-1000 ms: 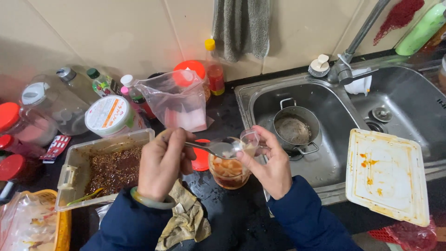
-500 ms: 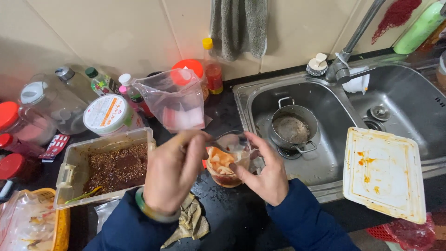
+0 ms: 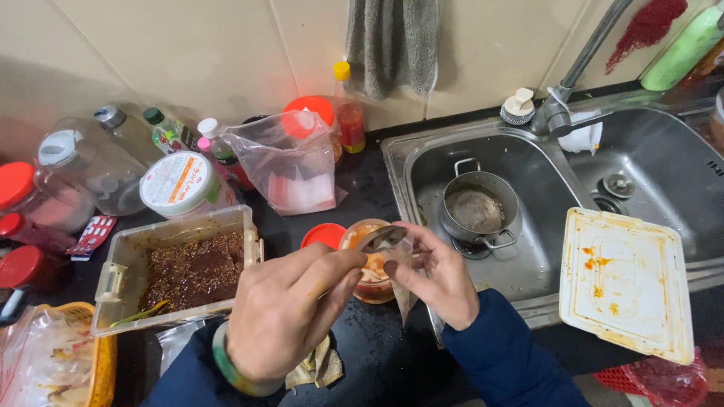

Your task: The person scoops a dark, grainy sauce from a large container into small plastic bags using a green spoon. They then scoop a red, chunky mixture from a jar into the same bags using a metal spoon, repeating the process to fill multiple bags.

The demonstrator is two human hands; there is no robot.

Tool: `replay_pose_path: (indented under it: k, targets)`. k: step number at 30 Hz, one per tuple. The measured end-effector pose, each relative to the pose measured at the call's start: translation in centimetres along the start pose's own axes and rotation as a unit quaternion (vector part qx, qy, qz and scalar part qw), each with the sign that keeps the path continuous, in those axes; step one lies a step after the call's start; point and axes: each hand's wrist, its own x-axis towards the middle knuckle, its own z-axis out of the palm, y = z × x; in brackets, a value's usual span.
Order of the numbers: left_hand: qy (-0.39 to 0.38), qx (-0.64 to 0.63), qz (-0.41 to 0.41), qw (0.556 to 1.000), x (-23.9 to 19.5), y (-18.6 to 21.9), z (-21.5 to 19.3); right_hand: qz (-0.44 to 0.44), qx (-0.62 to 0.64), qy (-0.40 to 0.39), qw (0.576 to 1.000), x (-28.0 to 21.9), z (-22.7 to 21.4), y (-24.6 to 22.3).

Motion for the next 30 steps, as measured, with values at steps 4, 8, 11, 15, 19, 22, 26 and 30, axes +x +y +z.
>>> replay_pose_path:
  k: [4,8,11,15,19,22,26,30]
  targets:
    - [-0.028,0.019,-0.039,0.999,-0.7,-1.1,1.4,-0.032,-0.063,-0.002,0.997,-0.4,0.4,0.3]
    - [-0.026,-0.011,-0.194,0.981,-1.2,-3.7,4.0,-0.098,-0.109,0.056,0.988,-0.6,0.1,2.0]
    - [-0.095,-0.065,-0.337,0.934,-3.5,-7.3,8.2,-0.130,-0.126,0.089,0.979,-1.0,-0.1,1.7]
    - [-0.096,0.011,-0.341,0.935,-6.9,-10.3,11.3,-0.143,-0.224,0.080,0.961,-1.7,-0.7,1.0]
    - [-0.039,0.084,-0.287,0.953,-3.1,-6.2,7.7,-0.203,-0.246,0.090,0.943,-1.9,-0.3,0.9]
    - [-0.065,-0.115,-0.185,0.974,-2.1,-3.8,7.6,-0.221,-0.252,0.078,0.939,-2.0,0.4,0.2]
    - [-0.091,-0.220,-0.200,0.950,-1.5,-2.8,7.5,-0.238,-0.235,0.084,0.939,-2.2,0.8,-0.5]
    - [-0.009,-0.190,-0.180,0.965,-0.3,-2.2,6.4,-0.252,-0.222,0.074,0.939,-2.6,0.7,-0.3]
